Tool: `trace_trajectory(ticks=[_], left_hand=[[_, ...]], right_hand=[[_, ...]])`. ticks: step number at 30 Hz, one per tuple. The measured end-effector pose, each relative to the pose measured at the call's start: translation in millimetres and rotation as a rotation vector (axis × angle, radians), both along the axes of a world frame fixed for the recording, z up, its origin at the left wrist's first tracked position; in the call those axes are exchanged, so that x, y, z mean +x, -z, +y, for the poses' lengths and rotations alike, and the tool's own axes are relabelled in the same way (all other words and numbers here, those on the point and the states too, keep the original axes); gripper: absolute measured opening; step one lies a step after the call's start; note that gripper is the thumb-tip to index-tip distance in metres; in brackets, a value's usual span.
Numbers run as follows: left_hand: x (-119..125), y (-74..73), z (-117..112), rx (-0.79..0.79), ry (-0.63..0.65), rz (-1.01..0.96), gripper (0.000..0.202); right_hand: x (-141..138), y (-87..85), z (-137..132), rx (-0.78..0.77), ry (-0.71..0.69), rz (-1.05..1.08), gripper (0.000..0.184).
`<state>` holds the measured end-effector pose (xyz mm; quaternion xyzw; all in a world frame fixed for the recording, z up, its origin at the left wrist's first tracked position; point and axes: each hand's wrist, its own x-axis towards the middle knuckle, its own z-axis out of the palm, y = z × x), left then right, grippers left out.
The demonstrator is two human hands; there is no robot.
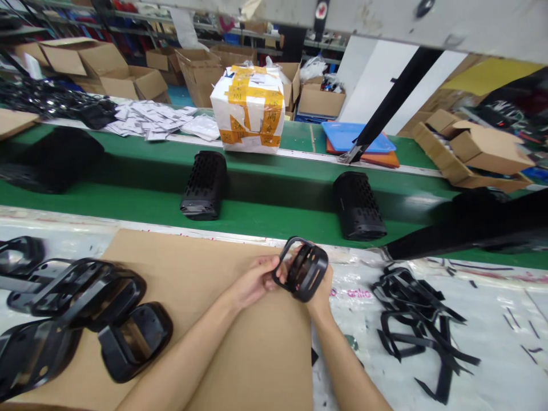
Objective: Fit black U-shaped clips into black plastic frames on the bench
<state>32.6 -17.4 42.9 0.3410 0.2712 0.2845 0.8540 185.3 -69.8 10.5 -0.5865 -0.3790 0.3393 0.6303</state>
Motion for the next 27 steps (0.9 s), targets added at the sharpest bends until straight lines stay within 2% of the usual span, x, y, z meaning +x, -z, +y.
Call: trace_trajectory(ticks=[4,7,10,13,15,17,19,22,25,27], left_hand=[[-26.9,-10.8,21.4,0.419,-0.230,0.299,0.058],[-44.7,-10.6,37.7,0.685,-0.407,0.661,0.054],[-50.7,-2.9,46.6,0.843,-0.477,0.920,0.050],[-48.6,4.9,48.0,0.911,-0.473,0.985,0.048],[-46.1,8.4,47.4,0.975,-0.488,0.980,0.044],[-43.9,10.8,47.0,1.045,-0.500,0.950,0.039],[-42.0,12.6,46.4,1.089,-0.477,0.892,0.038],[-37.5,14.7,43.4,1.115,-0.398,0.802,0.042],[-28.6,16.1,37.3,1.155,-0.316,0.716,0.045],[-21.6,16.6,32.8,1.180,-0.291,0.672,0.043]], right_hand=[[3.6,-10.2,3.9,-0.003,0.004,-0.055,0.037],[17.8,-24.6,2.5,-0.018,-0.059,-0.323,0.026],[38.9,-37.1,-8.8,-0.158,-0.229,-0.602,0.020],[53.1,-38.6,-27.4,-0.335,-0.390,-0.763,0.020],[55.9,-35.0,-41.3,-0.428,-0.396,-0.856,0.023],[56.6,-32.2,-54.6,-0.510,-0.374,-0.908,0.016],[58.7,-33.4,-66.7,-0.577,-0.412,-0.835,0.019],[64.9,-42.6,-82.6,-0.697,-0.519,-0.402,0.038],[68.6,-58.0,-95.6,-0.786,-0.435,-0.008,0.051],[67.3,-72.5,-103.0,-0.763,-0.332,0.052,0.051]])
